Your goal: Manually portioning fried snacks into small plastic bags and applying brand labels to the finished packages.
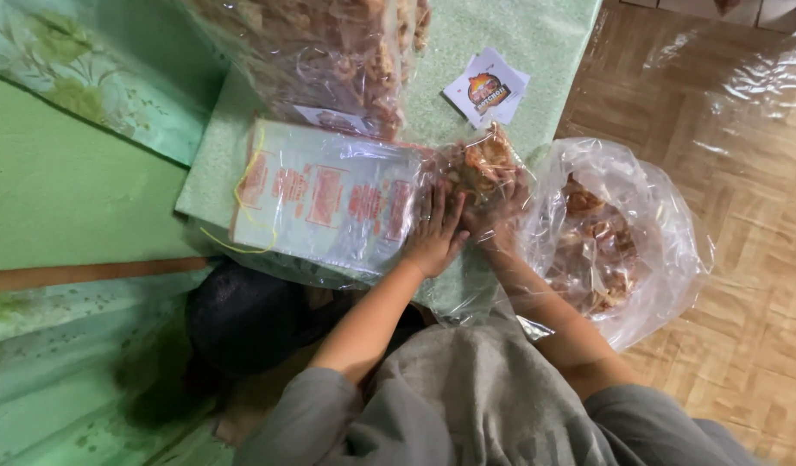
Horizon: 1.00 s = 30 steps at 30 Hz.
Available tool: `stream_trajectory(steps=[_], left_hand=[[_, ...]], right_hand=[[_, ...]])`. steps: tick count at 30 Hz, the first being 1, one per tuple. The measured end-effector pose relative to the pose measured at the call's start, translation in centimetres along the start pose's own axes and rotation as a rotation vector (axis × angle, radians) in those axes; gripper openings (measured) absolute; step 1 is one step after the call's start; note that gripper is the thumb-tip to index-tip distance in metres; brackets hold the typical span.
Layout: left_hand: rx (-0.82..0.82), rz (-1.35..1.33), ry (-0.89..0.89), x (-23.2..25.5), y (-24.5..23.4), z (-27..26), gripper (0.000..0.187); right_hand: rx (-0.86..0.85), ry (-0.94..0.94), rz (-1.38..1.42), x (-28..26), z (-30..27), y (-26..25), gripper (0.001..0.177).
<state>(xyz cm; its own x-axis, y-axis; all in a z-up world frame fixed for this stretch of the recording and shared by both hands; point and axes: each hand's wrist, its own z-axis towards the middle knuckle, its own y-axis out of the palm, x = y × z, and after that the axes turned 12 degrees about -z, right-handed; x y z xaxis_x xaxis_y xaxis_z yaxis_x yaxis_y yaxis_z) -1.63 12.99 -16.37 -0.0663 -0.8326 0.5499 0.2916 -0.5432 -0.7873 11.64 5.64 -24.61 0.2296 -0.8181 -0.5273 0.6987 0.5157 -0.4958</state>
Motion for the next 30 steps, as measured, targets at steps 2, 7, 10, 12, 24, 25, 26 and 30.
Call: stream_trajectory(steps=[2, 7, 10, 12, 24, 25, 26, 30], left_hand=[[-0.044, 0.002, -0.010, -0.1, -0.5, -0.2, 0.070], [-0.038, -0.062, 0.021, -0.6, -0.4, -0.5, 0.070], [0.041, -0.327, -0.036, -0.7, -3.1, -0.3, 0.058], [0.109, -0.526, -0.107, -1.0, -6.0, -1.2, 0.049], [0.368, 0.147, -0.180, -3.7, -11.3, -4.1, 0.031], [0.313, 0.149, -0.166, -4.1, -9.7, -3.9, 0.021], [0.257, 0.151, -0.152, -4.6, -8.3, -3.6, 0.016], [0.054, 0.090, -0.255, -0.2, -10.8, -1.7, 0.039]], right_hand=[[-0.071, -0.048, -0.161, 0.1, -0.8, 0.4, 0.095], [-0.667, 0.047, -0.433, -3.4, 3.9, -6.1, 0.092], [-1.173, 0.197, -0.336, -8.5, 10.4, -11.8, 0.102], [-1.271, 0.233, -0.278, -10.7, 12.0, -13.1, 0.104], [-0.972, 0.095, -0.157, -9.2, 6.3, -8.6, 0.093], [-0.974, 0.057, -0.132, -8.9, 6.2, -8.7, 0.092], [-0.976, 0.019, -0.106, -8.6, 6.2, -8.7, 0.092], [-0.982, -0.077, -0.064, -7.0, 6.5, -8.5, 0.092]])
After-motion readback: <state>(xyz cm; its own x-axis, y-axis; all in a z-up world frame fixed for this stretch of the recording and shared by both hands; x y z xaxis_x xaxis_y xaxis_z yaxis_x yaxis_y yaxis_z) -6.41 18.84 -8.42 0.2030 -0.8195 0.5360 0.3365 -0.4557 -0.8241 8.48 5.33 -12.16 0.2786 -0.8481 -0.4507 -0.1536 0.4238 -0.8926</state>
